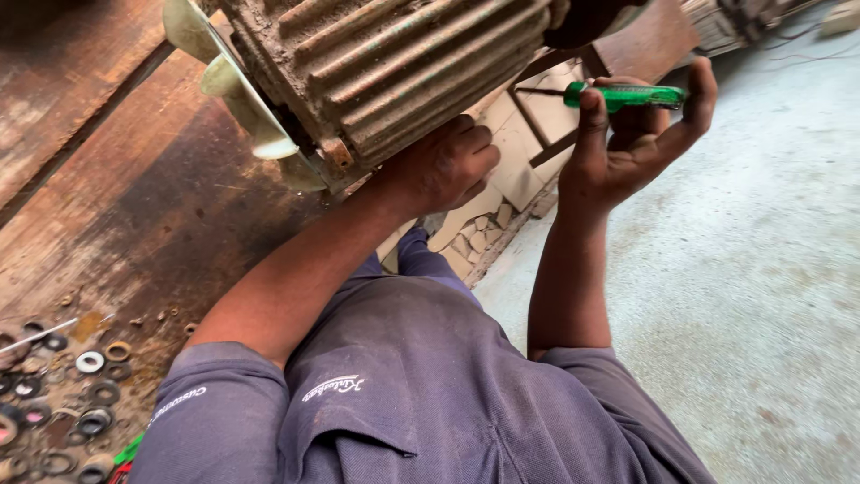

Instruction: The person works on an electric water pump mounted on a cluttered workbench. They unscrew fasteners with a screwdriver, loosen bolts with a wrench, tap parts with a hammer, lift and reposition the pump housing, and handle the fan cover and small hardware while separating the pump components.

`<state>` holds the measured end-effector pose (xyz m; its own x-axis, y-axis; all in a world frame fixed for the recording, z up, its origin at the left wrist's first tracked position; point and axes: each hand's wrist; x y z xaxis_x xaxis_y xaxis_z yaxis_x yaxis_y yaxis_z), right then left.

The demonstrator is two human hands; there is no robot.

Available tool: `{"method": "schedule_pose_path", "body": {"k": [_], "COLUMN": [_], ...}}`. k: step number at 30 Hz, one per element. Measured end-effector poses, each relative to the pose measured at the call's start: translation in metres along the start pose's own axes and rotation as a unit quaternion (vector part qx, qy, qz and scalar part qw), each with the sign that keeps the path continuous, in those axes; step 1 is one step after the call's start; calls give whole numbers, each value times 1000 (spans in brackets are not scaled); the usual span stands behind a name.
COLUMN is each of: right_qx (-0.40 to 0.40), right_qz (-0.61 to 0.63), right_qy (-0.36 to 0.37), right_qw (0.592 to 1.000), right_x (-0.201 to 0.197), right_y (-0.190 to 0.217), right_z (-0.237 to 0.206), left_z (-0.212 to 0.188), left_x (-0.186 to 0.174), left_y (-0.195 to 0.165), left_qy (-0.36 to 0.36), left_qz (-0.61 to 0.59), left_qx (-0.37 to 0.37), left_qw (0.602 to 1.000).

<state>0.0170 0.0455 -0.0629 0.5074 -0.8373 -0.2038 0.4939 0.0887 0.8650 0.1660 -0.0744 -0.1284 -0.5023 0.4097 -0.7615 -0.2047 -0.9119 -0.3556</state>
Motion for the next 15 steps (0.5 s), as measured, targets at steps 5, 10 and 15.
{"method": "schedule_pose_path", "body": {"k": [5, 10, 15], "right_qx": [9, -35, -142], "right_qz": [13, -68, -71], "right_qy": [-15, -33, -56], "right_qw": [1000, 997, 986], "right_x": [-10, -16, 5], "right_y": [14, 14, -8], "right_z": [-2, -1, 10], "left_z": [-1, 2, 0], "left_x": [-12, -17, -13], "left_y": [-2, -3, -2], "left_qy": [-30, -25, -21], "left_qz": [-16, -12, -9], "left_qx": [4, 6, 3], "left_qw": [999, 1000, 1000]}}
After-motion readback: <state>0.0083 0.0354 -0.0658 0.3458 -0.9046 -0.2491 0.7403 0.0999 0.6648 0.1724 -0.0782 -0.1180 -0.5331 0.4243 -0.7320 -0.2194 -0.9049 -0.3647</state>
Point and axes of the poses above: each hand's wrist, its own z-axis towards the middle knuckle, its own x-axis out of the palm, y = z × x, and after that the axes turned 9 degrees about x, right-handed
